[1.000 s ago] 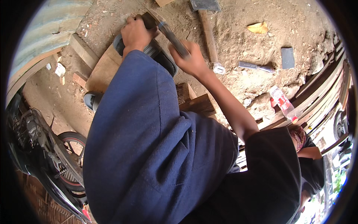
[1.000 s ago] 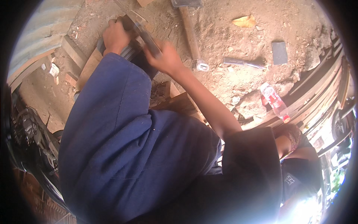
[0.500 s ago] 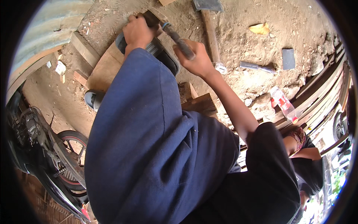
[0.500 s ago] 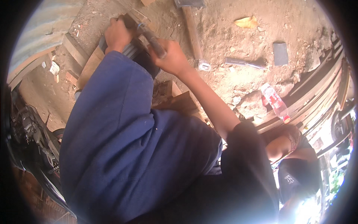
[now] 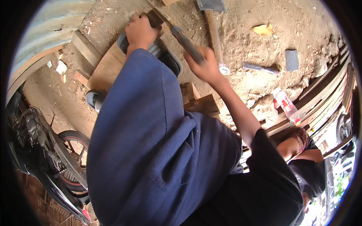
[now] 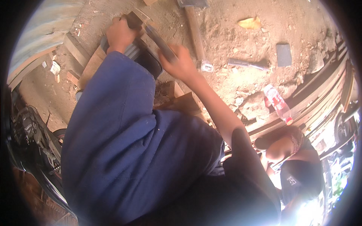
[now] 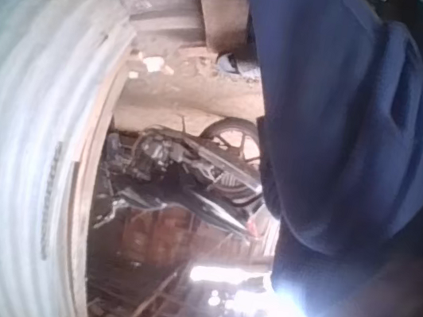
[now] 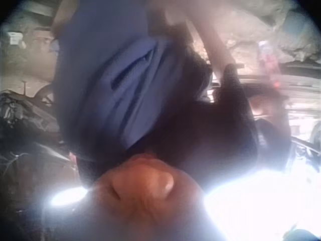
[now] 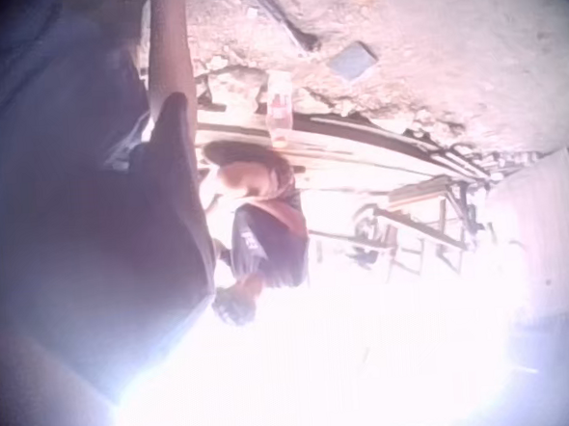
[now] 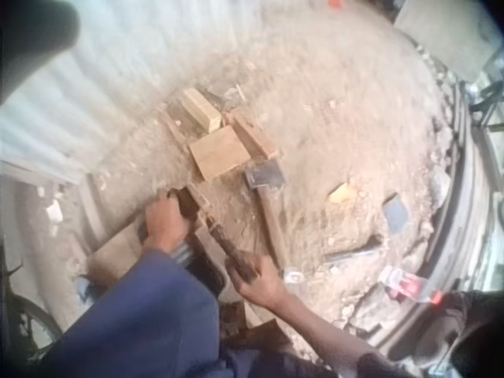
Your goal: The person sits on the ground and inspects a rectangular piece of wood. They then use a hand saw to cut the wood while holding it steady with their left hand.
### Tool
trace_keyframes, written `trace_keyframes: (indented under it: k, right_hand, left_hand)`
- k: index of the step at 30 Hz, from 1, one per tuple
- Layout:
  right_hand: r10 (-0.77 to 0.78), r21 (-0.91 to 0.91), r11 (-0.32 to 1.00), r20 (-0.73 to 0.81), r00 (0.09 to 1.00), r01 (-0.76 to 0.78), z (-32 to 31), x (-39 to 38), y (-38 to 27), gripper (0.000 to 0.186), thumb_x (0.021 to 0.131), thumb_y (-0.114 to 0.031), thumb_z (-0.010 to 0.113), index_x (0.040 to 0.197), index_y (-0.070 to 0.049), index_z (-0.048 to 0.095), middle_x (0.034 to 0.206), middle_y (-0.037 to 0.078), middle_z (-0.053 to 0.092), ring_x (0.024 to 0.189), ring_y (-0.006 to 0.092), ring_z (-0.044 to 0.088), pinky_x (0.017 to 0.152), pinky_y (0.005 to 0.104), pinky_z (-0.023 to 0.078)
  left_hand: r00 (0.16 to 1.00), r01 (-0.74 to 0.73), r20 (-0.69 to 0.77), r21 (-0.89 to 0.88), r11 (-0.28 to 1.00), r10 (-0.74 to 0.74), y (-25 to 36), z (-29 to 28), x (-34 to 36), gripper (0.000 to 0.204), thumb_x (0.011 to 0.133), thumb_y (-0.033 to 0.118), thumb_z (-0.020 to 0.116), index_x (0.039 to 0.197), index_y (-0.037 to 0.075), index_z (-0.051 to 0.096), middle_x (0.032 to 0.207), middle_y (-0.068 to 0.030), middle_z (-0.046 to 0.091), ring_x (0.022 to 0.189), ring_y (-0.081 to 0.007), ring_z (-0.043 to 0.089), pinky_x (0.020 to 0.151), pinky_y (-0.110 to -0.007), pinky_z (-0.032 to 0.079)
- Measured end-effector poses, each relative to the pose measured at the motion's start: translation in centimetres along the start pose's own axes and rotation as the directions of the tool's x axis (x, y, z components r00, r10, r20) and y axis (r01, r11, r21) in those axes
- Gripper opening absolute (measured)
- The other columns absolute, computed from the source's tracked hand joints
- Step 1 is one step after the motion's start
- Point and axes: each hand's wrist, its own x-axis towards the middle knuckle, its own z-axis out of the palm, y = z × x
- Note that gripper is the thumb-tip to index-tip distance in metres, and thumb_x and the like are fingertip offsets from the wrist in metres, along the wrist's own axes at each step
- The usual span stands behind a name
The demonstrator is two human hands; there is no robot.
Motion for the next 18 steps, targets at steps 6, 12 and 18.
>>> trace_keyframes:
  k: [6, 12, 18]
  right_hand:
    - [0.056, -0.072, 0.996, 0.027, 0.998, -0.054, -3.0, -7.5, 1.2, 0.011, 0.087, -0.012, 0.062, 0.089, -0.002, 0.067, 0.068, 0.018, 0.062, 0.063, 0.0329, 0.064, 0.058, 0.0399, 0.049]
    - [0.055, 0.039, 0.998, 0.023, 0.998, -0.056, 0.5, 0.7, -0.6, 0.016, 0.088, -0.015, 0.062, 0.084, 0.000, 0.064, 0.068, 0.020, 0.060, 0.063, 0.0357, 0.063, 0.058, 0.0407, 0.047]
    - [0.062, 0.058, 0.996, 0.028, 0.998, -0.063, -3.3, -8.2, 1.5, 0.013, 0.091, -0.011, 0.064, 0.087, 0.002, 0.064, 0.063, 0.009, 0.055, 0.058, 0.0116, 0.053, 0.054, 0.0319, 0.043]
  left_hand:
    - [1.000, -0.003, 0.004, 0.013, 1.000, 0.003, 0.5, 0.2, -0.1, 0.063, 0.074, 0.049, 0.078, 0.113, 0.001, 0.065, 0.113, -0.0193, 0.061, 0.098, -0.0357, 0.067, 0.086, -0.044, 0.053]
    - [0.999, 0.012, 0.050, -0.017, 1.000, -0.011, 0.5, -0.5, 0.4, 0.061, 0.074, 0.048, 0.078, 0.112, 0.002, 0.065, 0.114, -0.0190, 0.060, 0.098, -0.0352, 0.067, 0.086, -0.045, 0.053]
    - [1.000, 0.001, -0.003, 0.052, 0.999, -0.001, 0.3, 0.5, 0.4, 0.061, 0.074, 0.049, 0.077, 0.111, 0.002, 0.065, 0.113, -0.0187, 0.061, 0.097, -0.0346, 0.067, 0.084, -0.045, 0.054]
